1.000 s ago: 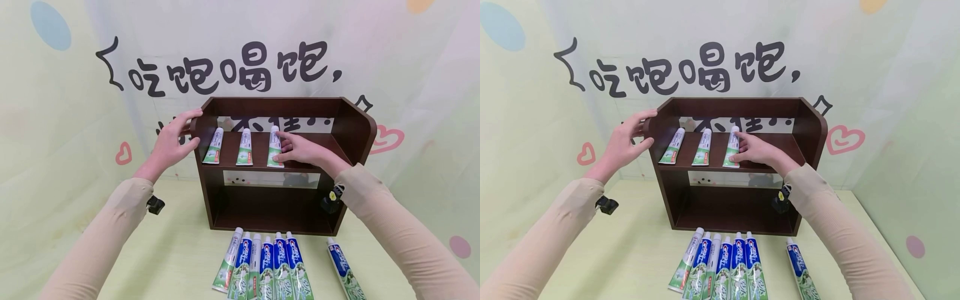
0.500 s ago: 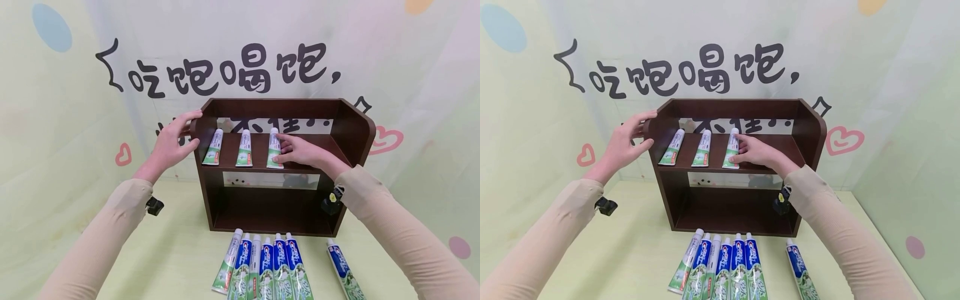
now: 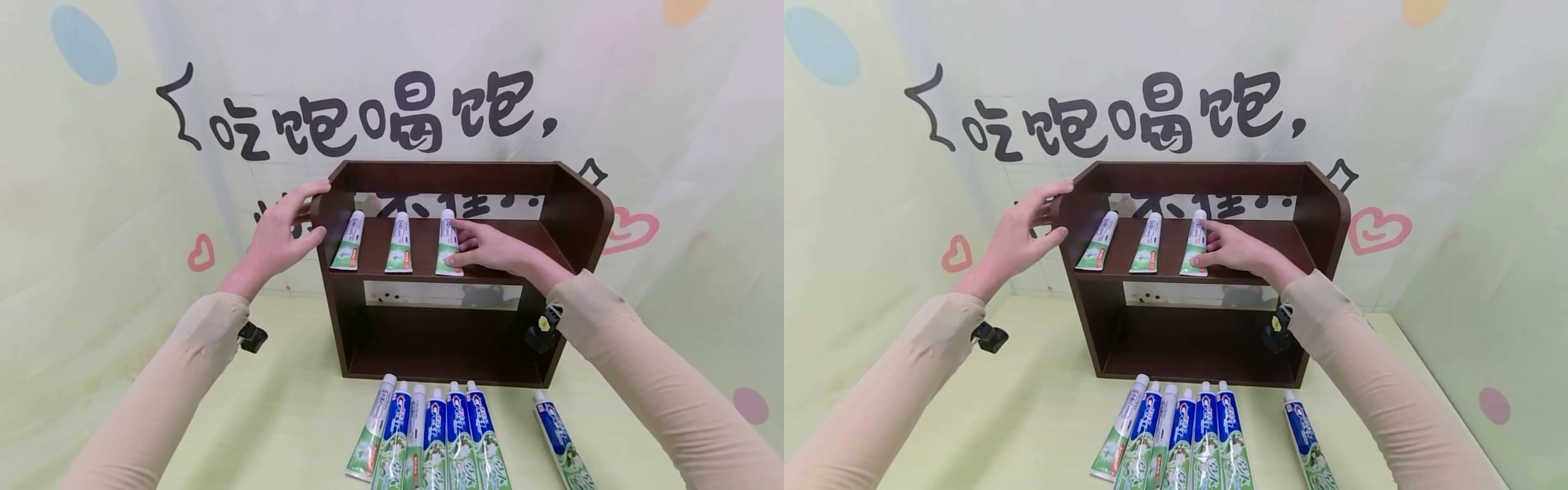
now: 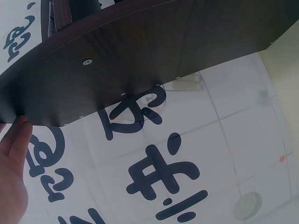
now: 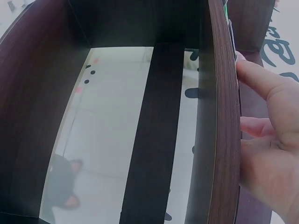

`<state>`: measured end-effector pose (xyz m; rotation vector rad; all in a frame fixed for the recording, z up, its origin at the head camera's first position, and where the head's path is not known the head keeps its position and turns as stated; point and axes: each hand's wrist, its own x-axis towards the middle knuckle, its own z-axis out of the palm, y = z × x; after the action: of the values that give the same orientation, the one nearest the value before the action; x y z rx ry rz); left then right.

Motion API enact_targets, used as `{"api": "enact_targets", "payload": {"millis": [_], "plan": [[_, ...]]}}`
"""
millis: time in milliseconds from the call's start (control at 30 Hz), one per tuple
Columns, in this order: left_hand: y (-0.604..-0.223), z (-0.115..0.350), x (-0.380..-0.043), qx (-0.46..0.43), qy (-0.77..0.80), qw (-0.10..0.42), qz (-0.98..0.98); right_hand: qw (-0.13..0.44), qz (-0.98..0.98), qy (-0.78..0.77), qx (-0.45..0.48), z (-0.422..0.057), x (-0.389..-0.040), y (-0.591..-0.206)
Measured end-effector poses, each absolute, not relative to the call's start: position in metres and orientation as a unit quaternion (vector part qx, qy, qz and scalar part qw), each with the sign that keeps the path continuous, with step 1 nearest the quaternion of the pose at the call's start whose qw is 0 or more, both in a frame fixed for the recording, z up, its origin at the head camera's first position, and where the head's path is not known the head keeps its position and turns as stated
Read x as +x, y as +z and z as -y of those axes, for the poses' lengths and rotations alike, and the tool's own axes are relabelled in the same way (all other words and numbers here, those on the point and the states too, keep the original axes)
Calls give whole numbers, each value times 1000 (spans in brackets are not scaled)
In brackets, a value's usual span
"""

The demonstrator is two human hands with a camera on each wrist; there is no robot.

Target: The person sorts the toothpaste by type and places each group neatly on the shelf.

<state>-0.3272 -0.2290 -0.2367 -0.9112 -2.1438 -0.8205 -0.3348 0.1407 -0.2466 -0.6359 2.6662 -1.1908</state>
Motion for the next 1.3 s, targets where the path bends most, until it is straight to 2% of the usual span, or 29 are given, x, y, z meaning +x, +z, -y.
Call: {"api": "enact_targets", "payload": {"millis": [567, 1300], "plan": [[-234, 230, -326, -342, -299, 337, 825, 98, -895, -379, -213, -139, -339, -239], [-235, 229, -326, -345, -300, 335, 824, 67, -903, -371, -208, -140, -333, -241]]}}
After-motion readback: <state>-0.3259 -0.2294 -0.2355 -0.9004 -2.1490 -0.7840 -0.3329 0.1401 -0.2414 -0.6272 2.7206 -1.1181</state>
